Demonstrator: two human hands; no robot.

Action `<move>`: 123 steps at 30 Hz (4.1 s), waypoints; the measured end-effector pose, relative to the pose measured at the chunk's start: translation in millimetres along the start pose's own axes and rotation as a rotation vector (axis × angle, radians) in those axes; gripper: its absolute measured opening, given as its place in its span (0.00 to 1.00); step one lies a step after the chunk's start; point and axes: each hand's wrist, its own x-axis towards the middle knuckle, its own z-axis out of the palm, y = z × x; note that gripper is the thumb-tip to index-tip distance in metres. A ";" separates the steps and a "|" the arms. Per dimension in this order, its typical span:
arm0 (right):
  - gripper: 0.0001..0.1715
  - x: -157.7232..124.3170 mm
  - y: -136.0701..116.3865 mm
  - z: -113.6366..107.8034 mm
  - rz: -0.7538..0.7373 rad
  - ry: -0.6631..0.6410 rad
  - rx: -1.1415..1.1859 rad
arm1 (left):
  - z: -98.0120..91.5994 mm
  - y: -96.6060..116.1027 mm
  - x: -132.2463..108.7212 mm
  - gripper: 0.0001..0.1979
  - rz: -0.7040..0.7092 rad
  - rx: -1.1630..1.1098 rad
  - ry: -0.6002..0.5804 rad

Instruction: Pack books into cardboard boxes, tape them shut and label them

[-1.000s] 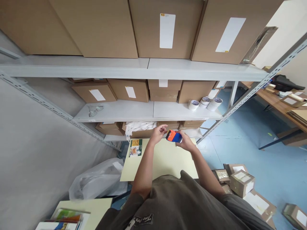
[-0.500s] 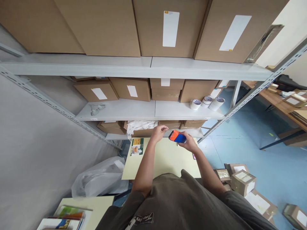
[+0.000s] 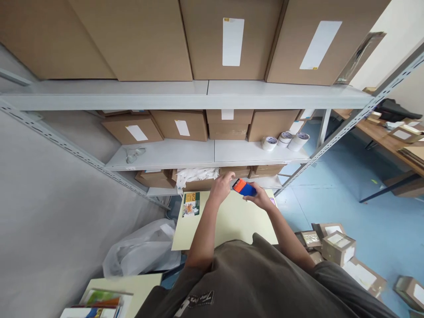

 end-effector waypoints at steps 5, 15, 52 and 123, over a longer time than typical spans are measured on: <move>0.37 -5.9 0.7 -0.7 0.019 -0.017 0.014 | 5.1 -0.3 -10.3 0.17 -0.033 -0.009 0.047; 0.36 -23.5 6.3 2.8 0.103 -0.009 -0.064 | -17.8 -19.1 -10.1 0.13 -0.053 -0.039 0.104; 0.31 -155.5 245.3 93.1 0.878 0.119 -0.446 | 256.9 -169.1 -156.3 0.39 -0.838 -0.166 -0.406; 0.26 -74.2 -44.6 648.8 0.284 -0.653 0.224 | -127.5 -298.1 -570.4 0.29 -1.124 -0.508 1.059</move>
